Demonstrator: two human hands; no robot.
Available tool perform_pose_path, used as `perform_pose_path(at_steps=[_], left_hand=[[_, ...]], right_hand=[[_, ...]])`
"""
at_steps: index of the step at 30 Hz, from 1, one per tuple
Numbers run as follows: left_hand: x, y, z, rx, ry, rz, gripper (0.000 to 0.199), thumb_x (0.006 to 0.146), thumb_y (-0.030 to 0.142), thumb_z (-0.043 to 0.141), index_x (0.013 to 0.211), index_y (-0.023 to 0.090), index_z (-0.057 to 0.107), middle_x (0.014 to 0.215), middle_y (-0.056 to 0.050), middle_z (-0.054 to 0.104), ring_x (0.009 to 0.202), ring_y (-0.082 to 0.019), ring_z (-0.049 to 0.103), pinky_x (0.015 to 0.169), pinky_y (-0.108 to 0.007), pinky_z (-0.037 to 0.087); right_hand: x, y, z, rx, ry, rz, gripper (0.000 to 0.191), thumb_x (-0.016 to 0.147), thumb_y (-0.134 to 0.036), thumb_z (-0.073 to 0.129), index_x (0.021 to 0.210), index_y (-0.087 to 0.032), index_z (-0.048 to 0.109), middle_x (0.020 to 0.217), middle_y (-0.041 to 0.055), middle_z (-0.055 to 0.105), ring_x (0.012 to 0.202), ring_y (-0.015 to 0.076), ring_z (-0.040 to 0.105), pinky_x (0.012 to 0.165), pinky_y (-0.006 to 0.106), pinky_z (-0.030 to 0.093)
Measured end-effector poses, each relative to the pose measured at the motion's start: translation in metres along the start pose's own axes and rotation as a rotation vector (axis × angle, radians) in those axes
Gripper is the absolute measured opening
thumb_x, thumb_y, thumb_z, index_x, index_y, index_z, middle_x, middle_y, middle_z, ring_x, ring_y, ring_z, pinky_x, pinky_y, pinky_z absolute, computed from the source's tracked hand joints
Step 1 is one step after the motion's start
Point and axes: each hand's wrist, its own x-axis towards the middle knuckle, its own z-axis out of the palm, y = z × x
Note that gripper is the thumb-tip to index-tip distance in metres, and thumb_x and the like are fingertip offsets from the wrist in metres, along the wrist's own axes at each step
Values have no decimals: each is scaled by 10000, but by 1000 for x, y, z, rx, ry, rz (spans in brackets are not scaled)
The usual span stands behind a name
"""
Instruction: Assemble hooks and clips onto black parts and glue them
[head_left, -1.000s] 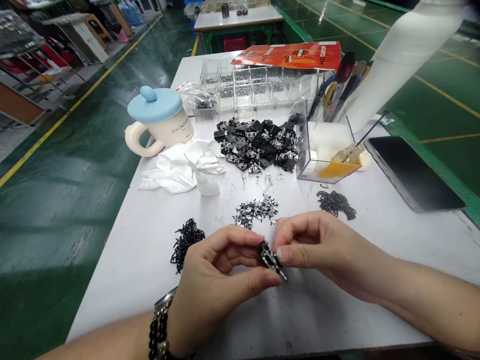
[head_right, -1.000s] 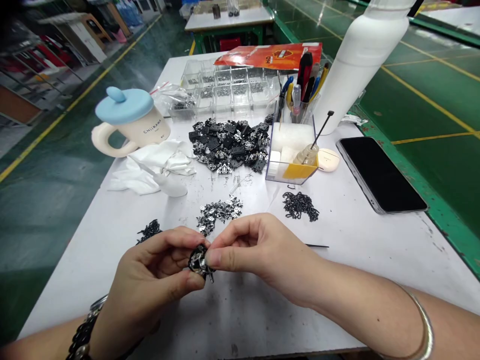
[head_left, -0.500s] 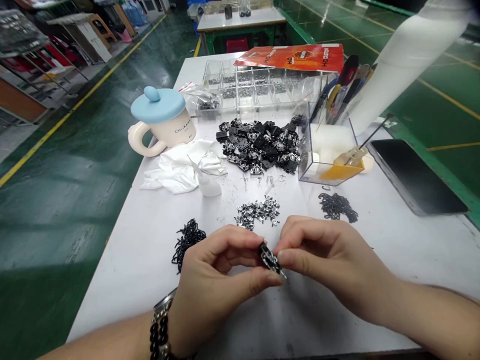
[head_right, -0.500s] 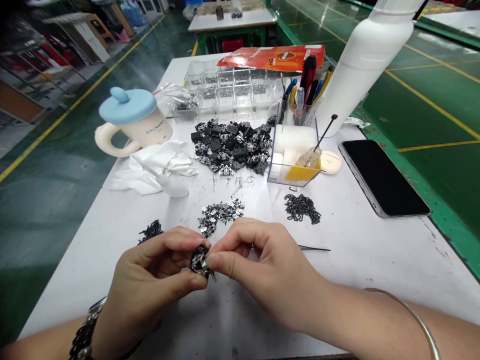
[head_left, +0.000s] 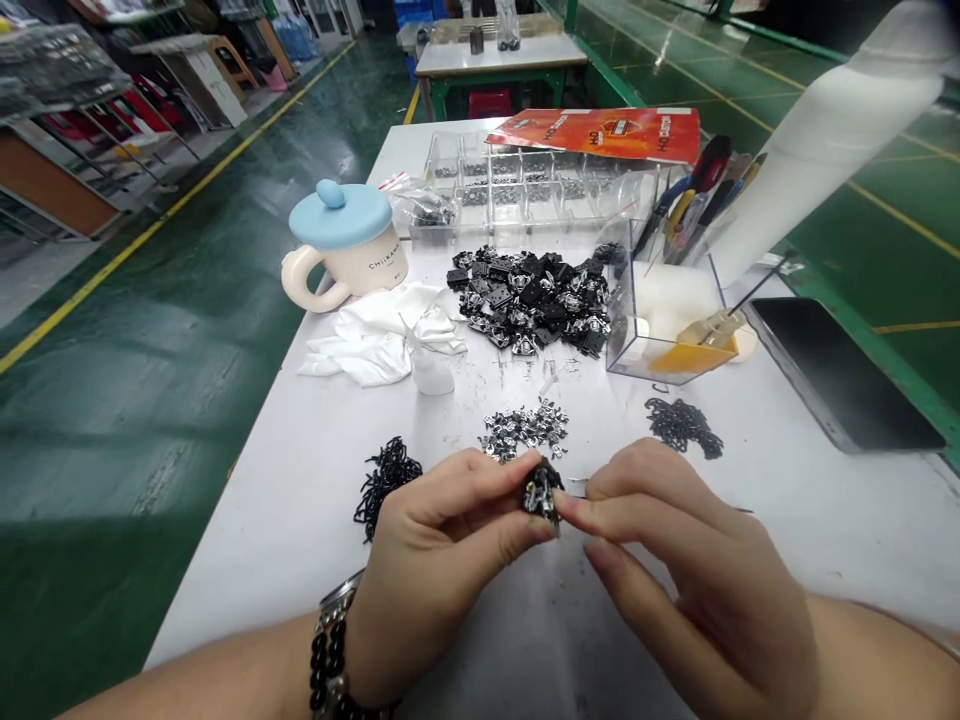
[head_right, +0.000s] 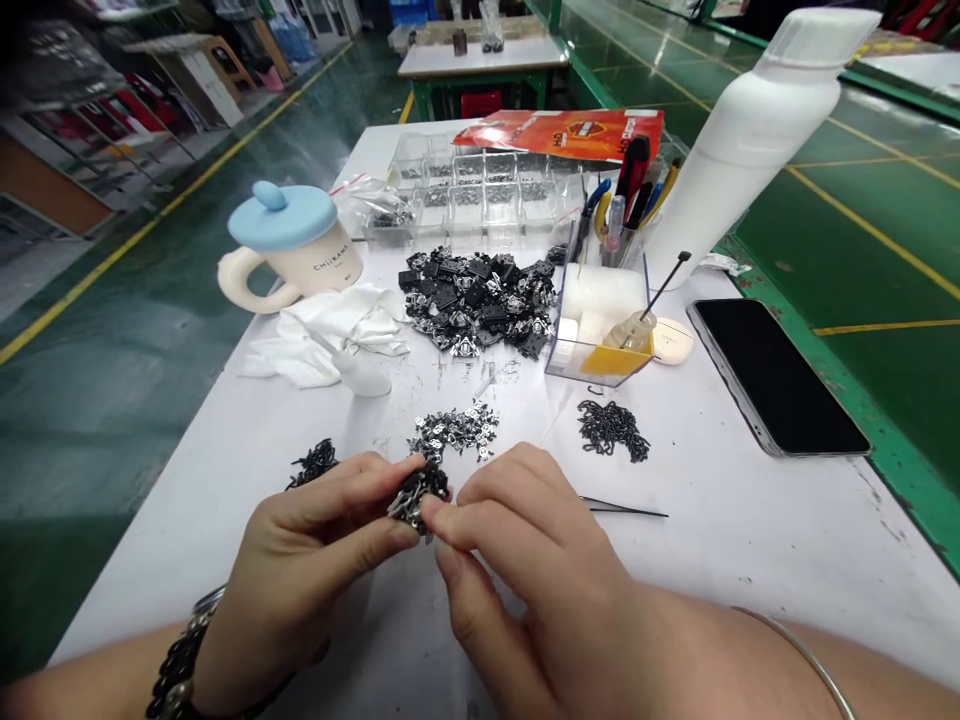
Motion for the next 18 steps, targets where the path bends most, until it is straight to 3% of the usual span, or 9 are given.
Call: perform_pose_path(at_steps=[5, 9, 13, 18], left_hand=[[-2, -2, -1, -135, -34, -110, 319, 723, 112, 714, 931, 353, 726, 794, 72, 735, 714, -69, 683, 677, -84, 543], [-4, 0, 2, -193, -27, -141, 313, 715, 76, 704, 935, 298, 730, 802, 62, 756, 713, -81, 707, 679, -71, 553], [-3, 2, 5, -152, 27, -172, 298, 682, 69, 706, 935, 224, 735, 751, 29, 758, 693, -96, 710, 659, -68, 552], [-3, 1, 4, -109, 24, -195, 294, 676, 75, 701, 921, 234, 737, 767, 36, 759, 704, -97, 709, 673, -76, 553]], right_hand=[[-7, 6, 3, -395, -42, -258, 256, 794, 1, 499, 1047, -14, 538, 865, 118, 559, 773, 193, 473, 650, 369, 398], [-10, 12, 7, -612, -26, -369, 281, 795, -65, 523, 1065, 12, 534, 874, 141, 568, 761, 241, 487, 613, 401, 390], [-6, 12, 8, -598, -7, -374, 206, 822, -50, 485, 1002, 20, 559, 841, 135, 568, 728, 224, 502, 588, 383, 397], [-5, 10, 5, -513, -41, -355, 189, 820, -21, 462, 978, 20, 558, 819, 129, 562, 719, 208, 498, 587, 370, 395]])
